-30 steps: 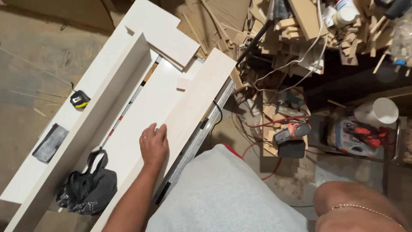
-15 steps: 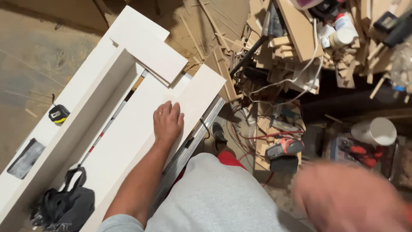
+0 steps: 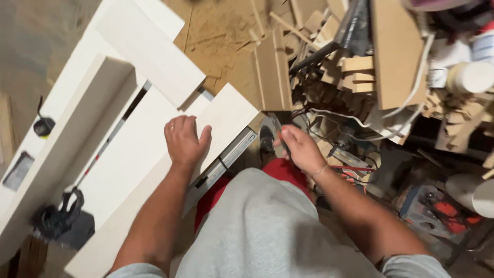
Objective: Measuring and marking wooden boards for a project on a workbench
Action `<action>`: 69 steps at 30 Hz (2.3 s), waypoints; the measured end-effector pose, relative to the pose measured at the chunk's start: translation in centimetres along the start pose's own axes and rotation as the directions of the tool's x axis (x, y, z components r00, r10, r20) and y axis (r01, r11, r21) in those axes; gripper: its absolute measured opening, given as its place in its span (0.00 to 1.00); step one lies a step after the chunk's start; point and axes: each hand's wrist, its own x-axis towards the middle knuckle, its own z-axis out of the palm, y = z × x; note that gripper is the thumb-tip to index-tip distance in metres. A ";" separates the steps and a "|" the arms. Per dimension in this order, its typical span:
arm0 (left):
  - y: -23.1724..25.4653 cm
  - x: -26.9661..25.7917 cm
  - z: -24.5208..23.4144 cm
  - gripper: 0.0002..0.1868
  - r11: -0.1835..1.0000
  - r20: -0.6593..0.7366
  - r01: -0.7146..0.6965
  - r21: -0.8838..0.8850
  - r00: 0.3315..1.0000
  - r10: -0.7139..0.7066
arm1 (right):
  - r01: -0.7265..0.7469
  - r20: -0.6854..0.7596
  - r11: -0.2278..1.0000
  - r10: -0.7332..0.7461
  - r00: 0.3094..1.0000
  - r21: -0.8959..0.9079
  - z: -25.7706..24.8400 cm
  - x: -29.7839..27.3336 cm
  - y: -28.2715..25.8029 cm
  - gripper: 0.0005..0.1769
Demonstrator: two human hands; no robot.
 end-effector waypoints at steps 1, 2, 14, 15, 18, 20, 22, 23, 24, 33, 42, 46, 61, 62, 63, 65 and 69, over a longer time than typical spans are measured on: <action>-0.1 0.4 0.0 0.26 1.000 -0.016 -0.017 -0.001 1.000 0.017 | 0.057 0.002 0.990 -0.058 0.998 -0.129 -0.2 1.3 0.1 0.20; -0.1 -0.1 -0.3 0.26 1.000 -0.008 0.002 0.011 1.000 -0.002 | 0.048 0.022 0.990 -0.046 0.999 -0.133 -0.3 2.1 0.7 0.20; 0.9 1.2 -1.9 0.26 0.998 0.005 0.031 -0.056 1.000 -0.031 | 0.039 0.079 0.827 0.006 0.997 -0.560 1.0 2.7 -5.4 0.22; 0.8 1.2 -2.0 0.26 0.998 0.003 0.020 -0.054 1.000 -0.020 | 0.073 0.098 0.825 -0.022 0.995 -0.560 1.1 2.9 -5.2 0.22; 0.5 1.3 -1.8 0.26 0.999 -0.007 0.009 -0.050 1.000 -0.010 | 0.106 0.093 0.839 -0.067 0.993 -0.533 1.3 3.1 -4.9 0.22; 0.5 1.1 -1.8 0.26 0.999 0.002 0.017 -0.051 1.000 -0.017 | 0.089 0.068 0.856 -0.063 0.996 -0.508 1.5 3.0 -4.4 0.22; 0.5 1.2 -1.9 0.26 0.998 -0.001 0.011 -0.065 1.000 -0.011 | 0.050 0.023 0.873 -0.044 0.999 -0.484 1.5 3.1 -3.9 0.21; 0.5 1.1 -1.8 0.26 0.998 0.003 0.013 -0.067 1.000 -0.012 | 0.045 0.022 0.873 -0.039 0.999 -0.486 1.5 3.1 -3.8 0.21; 0.5 1.0 -1.7 0.27 0.998 0.004 0.014 -0.066 1.000 -0.014 | 0.034 0.015 0.878 -0.031 0.999 -0.477 1.4 3.2 -3.6 0.21; 0.1 0.9 -1.4 0.27 0.997 0.009 0.014 -0.073 1.000 -0.013 | 0.028 -0.023 0.894 -0.043 0.999 -0.448 1.8 3.1 -3.8 0.20; -0.2 0.6 -0.7 0.26 0.997 0.018 0.024 -0.072 1.000 -0.022 | 0.035 -0.012 0.876 -0.047 0.999 -0.481 2.3 4.1 -3.5 0.20; -0.1 0.6 -0.6 0.27 0.998 0.009 0.023 -0.060 1.000 -0.023 | 0.049 0.025 0.871 -0.042 0.999 -0.489 2.4 4.6 -3.8 0.21; -0.2 0.3 -0.1 0.26 0.999 0.054 0.000 -0.041 0.999 0.003 | -0.102 -0.025 0.985 0.100 0.995 -0.142 0.9 8.6 1.7 0.20; -0.2 0.3 -0.3 0.26 0.999 0.067 -0.020 -0.044 0.997 0.023 | -0.112 -0.038 0.986 0.108 0.993 -0.123 0.9 9.0 1.9 0.20; -0.2 0.5 -0.3 0.26 0.999 0.068 -0.025 -0.049 0.997 0.029 | -0.124 -0.024 0.992 0.124 0.992 -0.015 0.7 9.4 2.0 0.19; -0.1 0.7 -0.2 0.27 0.997 0.075 -0.048 -0.055 0.996 0.052 | -0.135 -0.019 0.985 0.138 0.990 0.109 0.6 10.5 2.3 0.17; -0.2 0.2 0.0 0.26 0.999 0.086 -0.025 -0.025 0.996 0.027 | -0.065 0.190 0.997 0.058 0.980 0.029 0.9 12.4 3.4 0.13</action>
